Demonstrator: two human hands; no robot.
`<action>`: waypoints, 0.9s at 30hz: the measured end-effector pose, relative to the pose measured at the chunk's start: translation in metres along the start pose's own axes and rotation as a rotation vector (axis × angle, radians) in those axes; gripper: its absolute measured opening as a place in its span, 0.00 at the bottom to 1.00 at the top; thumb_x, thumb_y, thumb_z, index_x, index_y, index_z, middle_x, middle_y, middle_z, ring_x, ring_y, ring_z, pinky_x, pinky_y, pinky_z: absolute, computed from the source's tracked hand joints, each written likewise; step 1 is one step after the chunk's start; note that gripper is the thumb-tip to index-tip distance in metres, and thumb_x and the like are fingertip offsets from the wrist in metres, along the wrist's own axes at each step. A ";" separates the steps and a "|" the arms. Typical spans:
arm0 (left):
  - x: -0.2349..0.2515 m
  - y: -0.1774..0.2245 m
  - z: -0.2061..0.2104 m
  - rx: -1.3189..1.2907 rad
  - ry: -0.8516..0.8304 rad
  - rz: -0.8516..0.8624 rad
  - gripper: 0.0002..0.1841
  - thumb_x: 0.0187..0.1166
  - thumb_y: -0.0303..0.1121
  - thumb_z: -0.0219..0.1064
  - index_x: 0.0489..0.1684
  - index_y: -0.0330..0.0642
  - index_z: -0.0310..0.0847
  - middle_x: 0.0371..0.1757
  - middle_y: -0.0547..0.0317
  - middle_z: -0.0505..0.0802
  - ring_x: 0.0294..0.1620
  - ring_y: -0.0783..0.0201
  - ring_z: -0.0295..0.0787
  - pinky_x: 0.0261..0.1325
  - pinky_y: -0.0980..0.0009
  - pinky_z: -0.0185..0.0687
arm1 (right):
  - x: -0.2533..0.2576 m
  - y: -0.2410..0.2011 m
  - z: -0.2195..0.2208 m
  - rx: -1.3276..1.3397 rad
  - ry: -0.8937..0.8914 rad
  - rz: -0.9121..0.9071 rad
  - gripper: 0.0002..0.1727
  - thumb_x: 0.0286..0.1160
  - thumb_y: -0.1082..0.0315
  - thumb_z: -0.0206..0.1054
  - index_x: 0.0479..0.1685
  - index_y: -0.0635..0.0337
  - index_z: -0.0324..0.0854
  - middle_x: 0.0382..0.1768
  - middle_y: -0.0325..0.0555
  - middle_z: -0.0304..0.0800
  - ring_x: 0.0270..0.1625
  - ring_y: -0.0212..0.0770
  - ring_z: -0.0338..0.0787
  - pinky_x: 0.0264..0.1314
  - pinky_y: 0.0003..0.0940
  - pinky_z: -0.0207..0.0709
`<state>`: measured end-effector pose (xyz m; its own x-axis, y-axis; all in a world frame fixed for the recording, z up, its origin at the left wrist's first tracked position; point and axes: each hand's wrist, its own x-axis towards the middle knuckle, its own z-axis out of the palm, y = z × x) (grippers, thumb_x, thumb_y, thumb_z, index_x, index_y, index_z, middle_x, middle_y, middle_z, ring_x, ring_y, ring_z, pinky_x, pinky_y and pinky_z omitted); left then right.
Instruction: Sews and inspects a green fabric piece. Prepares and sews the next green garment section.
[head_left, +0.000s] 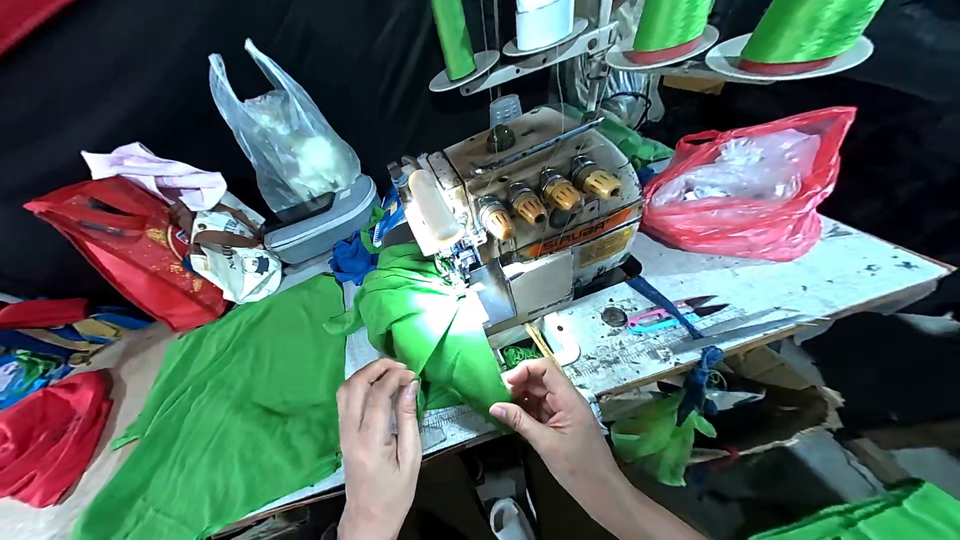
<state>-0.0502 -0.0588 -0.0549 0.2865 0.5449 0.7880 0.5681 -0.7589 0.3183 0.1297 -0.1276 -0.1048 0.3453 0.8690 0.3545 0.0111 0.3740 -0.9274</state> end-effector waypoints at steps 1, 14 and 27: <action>0.004 0.008 -0.001 0.000 -0.018 0.010 0.13 0.91 0.41 0.56 0.47 0.43 0.82 0.47 0.60 0.89 0.56 0.74 0.83 0.64 0.78 0.76 | -0.001 -0.001 0.001 0.014 -0.007 0.000 0.16 0.69 0.68 0.77 0.50 0.59 0.78 0.39 0.36 0.91 0.41 0.25 0.91 0.44 0.20 0.87; -0.002 0.043 0.014 -0.133 -0.415 0.063 0.10 0.78 0.31 0.67 0.53 0.41 0.84 0.42 0.54 0.90 0.45 0.66 0.88 0.52 0.74 0.85 | -0.012 -0.005 -0.009 -0.012 -0.137 -0.028 0.13 0.77 0.73 0.67 0.57 0.65 0.76 0.46 0.43 0.91 0.43 0.27 0.92 0.44 0.22 0.88; -0.030 0.049 0.011 -0.284 -0.100 0.022 0.10 0.80 0.29 0.66 0.55 0.46 0.75 0.48 0.63 0.90 0.51 0.76 0.86 0.58 0.84 0.80 | -0.011 -0.015 -0.012 0.019 -0.200 -0.155 0.11 0.85 0.69 0.63 0.60 0.62 0.78 0.45 0.41 0.92 0.48 0.25 0.92 0.53 0.20 0.87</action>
<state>-0.0228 -0.1087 -0.0685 0.3790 0.5492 0.7448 0.3262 -0.8325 0.4478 0.1368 -0.1462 -0.0961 0.1482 0.8468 0.5109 0.0313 0.5123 -0.8582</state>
